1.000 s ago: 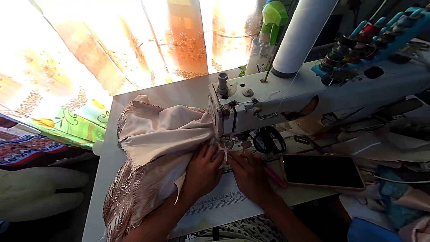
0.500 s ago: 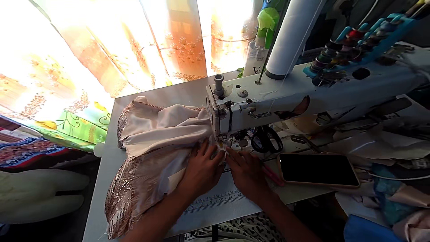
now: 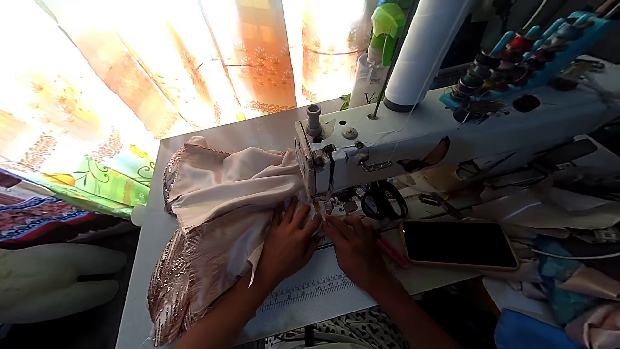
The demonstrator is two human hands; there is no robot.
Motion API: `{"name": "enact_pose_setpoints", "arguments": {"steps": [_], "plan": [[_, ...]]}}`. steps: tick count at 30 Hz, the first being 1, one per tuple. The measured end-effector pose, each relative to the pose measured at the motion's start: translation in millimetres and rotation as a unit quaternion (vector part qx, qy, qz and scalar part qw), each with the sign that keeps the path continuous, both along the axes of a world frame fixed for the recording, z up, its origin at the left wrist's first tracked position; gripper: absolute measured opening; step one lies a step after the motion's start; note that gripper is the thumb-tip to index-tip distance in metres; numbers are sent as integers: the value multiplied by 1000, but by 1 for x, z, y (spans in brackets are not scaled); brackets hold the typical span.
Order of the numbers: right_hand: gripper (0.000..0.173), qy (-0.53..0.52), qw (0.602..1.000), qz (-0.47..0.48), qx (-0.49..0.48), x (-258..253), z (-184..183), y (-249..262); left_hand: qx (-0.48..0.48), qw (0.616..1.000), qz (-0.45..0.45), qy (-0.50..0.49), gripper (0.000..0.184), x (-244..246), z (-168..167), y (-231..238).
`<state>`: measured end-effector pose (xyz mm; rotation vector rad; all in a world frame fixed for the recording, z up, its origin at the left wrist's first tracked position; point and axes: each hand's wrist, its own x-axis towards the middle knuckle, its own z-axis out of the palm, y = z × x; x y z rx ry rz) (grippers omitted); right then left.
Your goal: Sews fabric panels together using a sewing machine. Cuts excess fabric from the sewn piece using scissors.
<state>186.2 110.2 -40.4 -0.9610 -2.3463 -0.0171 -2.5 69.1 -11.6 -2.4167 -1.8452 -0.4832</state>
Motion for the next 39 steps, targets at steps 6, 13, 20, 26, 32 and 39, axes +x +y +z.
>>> {"name": "enact_pose_setpoints", "arguments": {"steps": [6,13,20,26,32,39], "plan": [[37,5,1000,-2,5,0,-1,-1,13,1000,-11,8,42,-4,0,3],[36,2,1000,-3,7,1,-1,-1,5,1000,-18,4,42,-9,0,6],[35,5,1000,1,4,1,-1,-1,28,999,-35,-16,41,-15,-3,8],[35,5,1000,4,5,1,-1,0,-13,990,-9,-138,41,-19,4,12],[34,9,1000,4,6,1,-1,-1,-20,971,6,-238,46,-26,3,15],[34,12,1000,6,1,2,0,0,-7,978,-9,-208,29,-26,5,19]]}}
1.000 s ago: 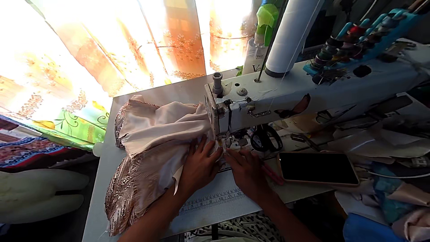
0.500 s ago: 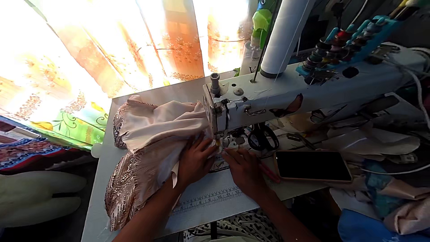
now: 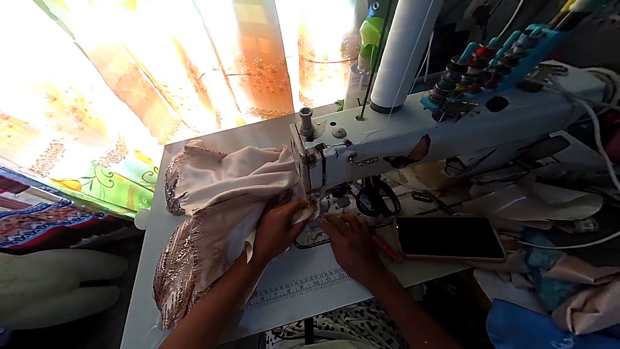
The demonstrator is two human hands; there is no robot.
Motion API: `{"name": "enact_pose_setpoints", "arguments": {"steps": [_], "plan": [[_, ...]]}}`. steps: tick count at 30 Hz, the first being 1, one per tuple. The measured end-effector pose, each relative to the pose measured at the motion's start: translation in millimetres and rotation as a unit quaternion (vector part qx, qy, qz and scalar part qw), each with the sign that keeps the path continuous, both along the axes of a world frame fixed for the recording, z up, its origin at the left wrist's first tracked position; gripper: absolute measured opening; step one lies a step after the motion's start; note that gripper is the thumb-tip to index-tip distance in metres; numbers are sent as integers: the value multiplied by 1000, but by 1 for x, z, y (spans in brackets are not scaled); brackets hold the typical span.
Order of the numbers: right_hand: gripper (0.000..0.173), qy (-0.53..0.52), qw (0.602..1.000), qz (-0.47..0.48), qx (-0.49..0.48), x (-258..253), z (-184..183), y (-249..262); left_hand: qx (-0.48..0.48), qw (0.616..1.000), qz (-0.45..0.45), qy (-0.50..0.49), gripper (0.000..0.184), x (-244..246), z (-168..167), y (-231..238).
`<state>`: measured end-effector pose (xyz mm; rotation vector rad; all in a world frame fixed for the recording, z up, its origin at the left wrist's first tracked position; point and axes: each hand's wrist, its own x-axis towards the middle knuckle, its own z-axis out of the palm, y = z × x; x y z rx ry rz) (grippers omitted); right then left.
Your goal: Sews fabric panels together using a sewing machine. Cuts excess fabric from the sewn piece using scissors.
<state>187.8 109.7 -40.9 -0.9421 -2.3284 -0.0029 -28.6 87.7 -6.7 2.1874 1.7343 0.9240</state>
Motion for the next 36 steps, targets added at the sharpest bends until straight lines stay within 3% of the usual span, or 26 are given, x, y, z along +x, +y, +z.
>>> {"name": "enact_pose_setpoints", "arguments": {"steps": [9,19,24,27,30,33,36], "plan": [[32,-4,1000,1,0,1,0,0,4,994,20,111,30,6,-1,3],[27,4,1000,7,14,1,-2,1,41,993,24,113,27,-4,-4,14],[25,90,995,-13,33,9,7,-1,44,993,44,102,25,-3,-6,15],[27,91,989,-112,-19,28,39,3,23,993,66,90,26,-2,-1,15],[36,-6,967,-186,-175,45,72,30,10,993,84,87,25,1,2,14],[46,-45,943,-184,-274,45,75,59,-5,992,104,72,24,4,6,14],[46,-19,937,-166,-307,38,74,72,-19,990,128,51,24,2,8,11]]}}
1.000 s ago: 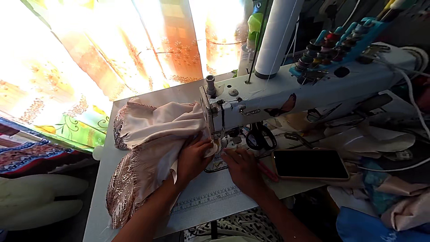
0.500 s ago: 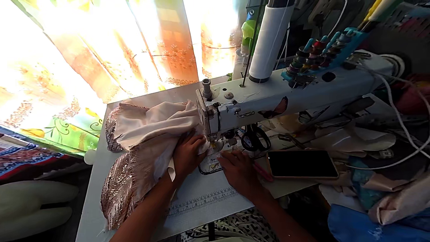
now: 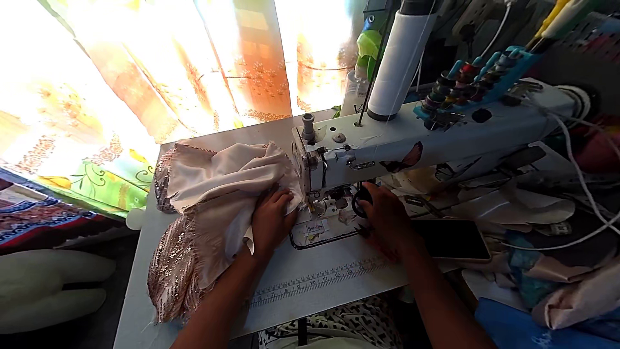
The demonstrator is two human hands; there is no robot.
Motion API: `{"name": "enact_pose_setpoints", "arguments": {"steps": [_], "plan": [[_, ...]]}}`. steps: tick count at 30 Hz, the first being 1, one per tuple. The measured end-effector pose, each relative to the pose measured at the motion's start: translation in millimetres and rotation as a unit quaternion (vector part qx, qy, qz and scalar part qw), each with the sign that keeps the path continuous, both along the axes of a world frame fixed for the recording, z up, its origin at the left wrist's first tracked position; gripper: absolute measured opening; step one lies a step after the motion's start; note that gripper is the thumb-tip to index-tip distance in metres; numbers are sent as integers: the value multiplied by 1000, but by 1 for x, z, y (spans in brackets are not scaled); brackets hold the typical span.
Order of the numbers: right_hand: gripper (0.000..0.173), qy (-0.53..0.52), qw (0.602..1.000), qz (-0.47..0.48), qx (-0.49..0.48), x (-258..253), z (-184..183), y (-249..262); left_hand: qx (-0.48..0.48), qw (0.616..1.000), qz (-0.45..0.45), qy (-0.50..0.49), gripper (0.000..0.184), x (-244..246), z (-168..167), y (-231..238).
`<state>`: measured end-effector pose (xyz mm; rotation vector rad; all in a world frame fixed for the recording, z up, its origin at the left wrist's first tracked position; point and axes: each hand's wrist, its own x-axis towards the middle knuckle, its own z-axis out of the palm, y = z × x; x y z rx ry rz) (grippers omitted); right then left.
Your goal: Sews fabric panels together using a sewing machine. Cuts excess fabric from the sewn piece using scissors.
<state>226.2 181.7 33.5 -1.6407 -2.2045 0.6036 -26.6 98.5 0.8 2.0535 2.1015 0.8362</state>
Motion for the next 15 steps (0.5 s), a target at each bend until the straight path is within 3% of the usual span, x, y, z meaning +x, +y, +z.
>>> {"name": "enact_pose_setpoints", "arguments": {"steps": [4,7,13,15], "plan": [[40,101,991,-1,-87,9,15,12,17,999,37,-10,27,-11,-5,-7],[40,233,955,-34,-180,22,22,-1,30,997,60,-28,28,-23,-8,-21],[57,287,947,2,-146,82,18,-109,53,995,65,-56,32,-37,-10,-54],[58,293,938,33,-183,106,19,-146,64,994,60,-63,32,-36,-11,-55]]}}
